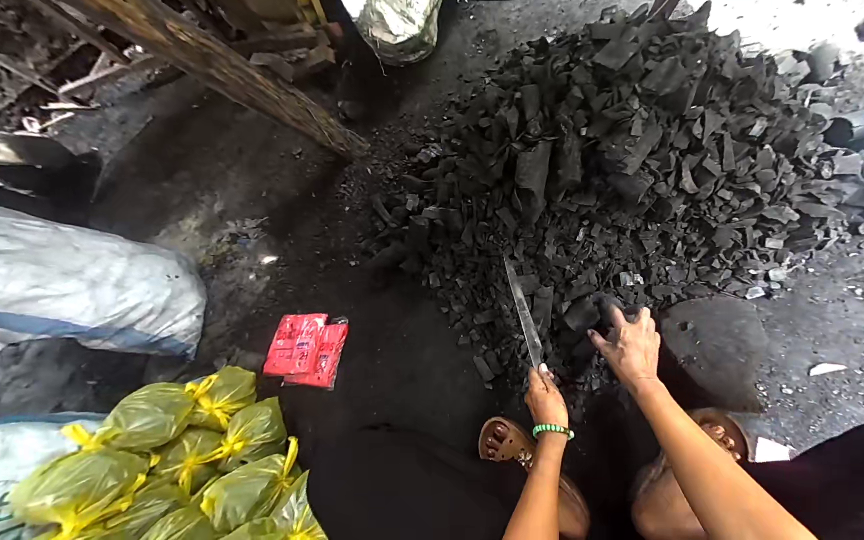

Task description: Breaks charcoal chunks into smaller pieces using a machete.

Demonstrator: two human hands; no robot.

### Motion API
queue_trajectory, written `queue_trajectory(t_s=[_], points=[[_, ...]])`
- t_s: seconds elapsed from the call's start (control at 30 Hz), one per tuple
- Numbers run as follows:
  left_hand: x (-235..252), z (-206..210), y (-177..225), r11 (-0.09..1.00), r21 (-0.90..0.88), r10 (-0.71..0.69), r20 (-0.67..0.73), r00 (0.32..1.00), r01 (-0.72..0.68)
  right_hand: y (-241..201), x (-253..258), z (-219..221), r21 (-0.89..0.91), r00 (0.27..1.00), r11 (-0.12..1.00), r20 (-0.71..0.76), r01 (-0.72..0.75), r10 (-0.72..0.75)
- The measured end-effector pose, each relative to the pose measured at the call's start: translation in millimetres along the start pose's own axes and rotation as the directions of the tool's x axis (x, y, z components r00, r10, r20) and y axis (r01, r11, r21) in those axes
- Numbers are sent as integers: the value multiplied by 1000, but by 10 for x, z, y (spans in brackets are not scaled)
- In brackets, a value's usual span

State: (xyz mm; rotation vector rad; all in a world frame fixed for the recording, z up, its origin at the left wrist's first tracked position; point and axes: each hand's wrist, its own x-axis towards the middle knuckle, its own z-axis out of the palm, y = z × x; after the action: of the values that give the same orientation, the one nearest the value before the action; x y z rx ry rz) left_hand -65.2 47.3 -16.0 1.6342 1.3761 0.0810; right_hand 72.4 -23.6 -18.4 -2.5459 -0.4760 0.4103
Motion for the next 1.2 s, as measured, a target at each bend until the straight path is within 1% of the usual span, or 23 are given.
queue_trajectory(t_s=[0.03, 0.07, 0.13, 0.2, 0.27, 0.33, 0.4, 0.43, 0.47, 0.53, 0.57, 0.63, 0.67, 0.7, 0.73, 0.77, 0.83, 0.87, 0.93, 1.0, 1.03, 1.1, 1.2], points=[[-6, -14, -6, 1000, -8, 3, -2, 1000, -3, -60, 12, 27, -25, 998, 998, -9, 56, -57], [-18, -24, -13, 1000, -12, 3, -5, 1000, -3, -121, 30, 49, -46, 993, 992, 30, 117, -116], [-31, -41, -27, 1000, -13, 12, -5, 1000, -12, -214, 122, 112, -144, 960, 960, 184, 239, -212], [-53, -58, -35, 999, -10, 40, 5, 999, -40, -258, 272, 135, -267, 929, 914, 293, 305, -225], [-78, -83, -23, 997, 2, 76, 17, 997, -76, -282, 417, 90, -320, 924, 899, 332, 298, -188], [-98, -91, 8, 995, 10, 95, 30, 995, -95, -231, 501, 15, -192, 943, 956, 293, 222, -160], [-112, -89, 46, 993, 18, 117, 58, 991, -118, -108, 525, -103, 140, 979, 989, 187, 55, -81], [-132, -79, 53, 990, 25, 136, 78, 988, -139, -13, 516, -182, 350, 990, 936, 137, -29, -21], [-158, -68, 60, 985, 44, 161, 111, 981, -167, 112, 496, -265, 553, 995, 828, 89, -91, 50], [-230, -27, 95, 962, 117, 211, 244, 947, -245, 367, 408, -532, 836, 970, 533, -4, -130, 242], [-275, 7, 123, 940, 176, 217, 351, 911, -292, 495, 362, -687, 908, 926, 400, -38, -124, 376], [-386, 110, 184, 859, 310, 165, 585, 794, -407, 762, 225, -981, 981, 812, 173, -29, -90, 583], [-434, 188, 213, 804, 364, 120, 676, 727, -470, 910, 178, -1070, 994, 767, 104, -39, -37, 641], [-476, 268, 236, 751, 403, 73, 737, 672, -524, 1041, 157, -1105, 997, 728, 79, -60, 8, 682], [-509, 338, 245, 711, 435, 29, 767, 642, -553, 1142, 140, -1098, 996, 702, 82, -83, 36, 707], [-531, 381, 247, 699, 460, 1, 764, 645, -547, 1215, 116, -1067, 995, 695, 87, -94, 45, 712], [-518, 364, 275, 737, 499, -29, 697, 717, -456, 1272, 30, -974, 993, 714, 114, -65, -21, 697], [-479, 323, 275, 762, 511, -34, 645, 763, -398, 1271, -17, -913, 983, 715, 159, -46, -92, 697], [-374, 228, 241, 761, 544, -34, 578, 815, -354, 1286, -80, -797, 903, 720, 337, -46, -267, 693], [-322, 184, 220, 750, 551, -17, 570, 821, -367, 1481, -38, -688, 694, 777, 578, -42, -429, 628], [-326, 189, 216, 752, 547, -10, 567, 824, -367, 1546, -14, -653, 590, 798, 655, -29, -472, 601], [-353, 226, 214, 764, 529, 1, 571, 821, -369, 1554, 9, -627, 467, 822, 743, -56, -480, 566], [-371, 283, 236, 738, 523, 6, 627, 779, -426, 1446, 69, -675, 434, 837, 772, -70, -464, 543]])
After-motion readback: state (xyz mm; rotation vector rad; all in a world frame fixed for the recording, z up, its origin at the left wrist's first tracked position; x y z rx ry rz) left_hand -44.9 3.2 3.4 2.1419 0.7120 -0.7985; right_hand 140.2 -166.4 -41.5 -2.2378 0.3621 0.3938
